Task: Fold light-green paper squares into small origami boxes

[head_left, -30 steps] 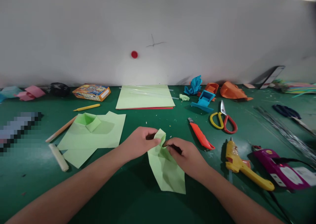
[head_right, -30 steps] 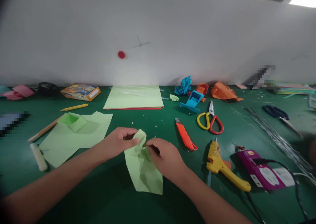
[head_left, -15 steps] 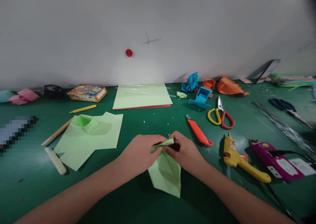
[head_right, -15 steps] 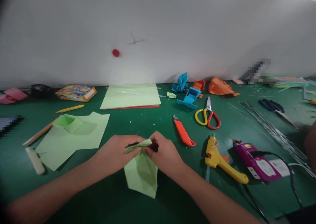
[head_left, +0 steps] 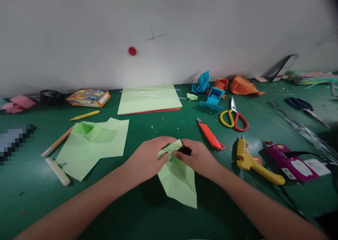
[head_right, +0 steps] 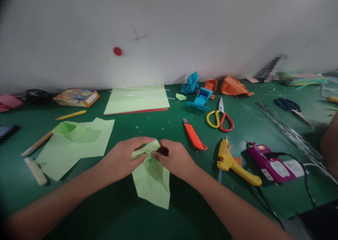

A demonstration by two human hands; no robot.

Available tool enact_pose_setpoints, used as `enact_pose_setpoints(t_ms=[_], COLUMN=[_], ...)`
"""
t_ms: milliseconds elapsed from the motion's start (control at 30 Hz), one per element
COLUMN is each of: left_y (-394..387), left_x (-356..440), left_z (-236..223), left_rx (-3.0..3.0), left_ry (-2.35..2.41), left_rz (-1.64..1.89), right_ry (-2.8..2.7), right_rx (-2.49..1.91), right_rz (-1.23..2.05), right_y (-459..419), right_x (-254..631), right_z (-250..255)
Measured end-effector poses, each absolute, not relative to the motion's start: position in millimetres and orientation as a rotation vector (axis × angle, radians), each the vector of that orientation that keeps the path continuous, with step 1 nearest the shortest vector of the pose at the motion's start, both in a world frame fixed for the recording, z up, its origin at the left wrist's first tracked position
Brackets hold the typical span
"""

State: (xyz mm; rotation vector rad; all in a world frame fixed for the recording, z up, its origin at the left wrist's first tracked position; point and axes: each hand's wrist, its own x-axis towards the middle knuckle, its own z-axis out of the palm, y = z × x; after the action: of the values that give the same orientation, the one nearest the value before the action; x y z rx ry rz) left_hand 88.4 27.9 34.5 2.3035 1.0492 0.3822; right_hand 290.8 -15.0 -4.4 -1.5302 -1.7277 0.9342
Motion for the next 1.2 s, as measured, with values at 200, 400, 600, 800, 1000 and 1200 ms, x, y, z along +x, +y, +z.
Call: enact_pose_setpoints(t_ms=[200, 400, 600, 800, 1000, 1200], left_y=[32.8, 37.3, 35.9, 33.5, 30.8, 32.5], left_x=[85.6, 83.3, 88.2, 91.4, 92.5, 90.8], left_z=[38.3, 36.3, 32.5, 36.8, 33.9, 29.3], left_rx=[2.233, 2.197, 2.247, 2.32, 2.55, 2.616], left_ry=[1.112, 1.13, 1.123, 1.213, 1.245, 1.233], left_rz=[0.377, 0.286, 0.253, 0.118, 0.004, -0.011], right_ry=[-1.686, -1.692, -1.77, -1.836, -1.933, -1.995], right_rx=[-1.548, -1.55, -1.54, -1.603, -1.638, -1.63], right_rz=[0.999, 1.036, 0.959, 0.846, 0.698, 0.653], right_y=[-12.9, -12.9, -13.4, -14.9, -16.5, -15.3], right_x=[293.4, 294.1, 290.8, 288.0, 287.9, 286.6], right_z=[-1.0, 2.5, -0.1, -1.1, -3.0, -0.5])
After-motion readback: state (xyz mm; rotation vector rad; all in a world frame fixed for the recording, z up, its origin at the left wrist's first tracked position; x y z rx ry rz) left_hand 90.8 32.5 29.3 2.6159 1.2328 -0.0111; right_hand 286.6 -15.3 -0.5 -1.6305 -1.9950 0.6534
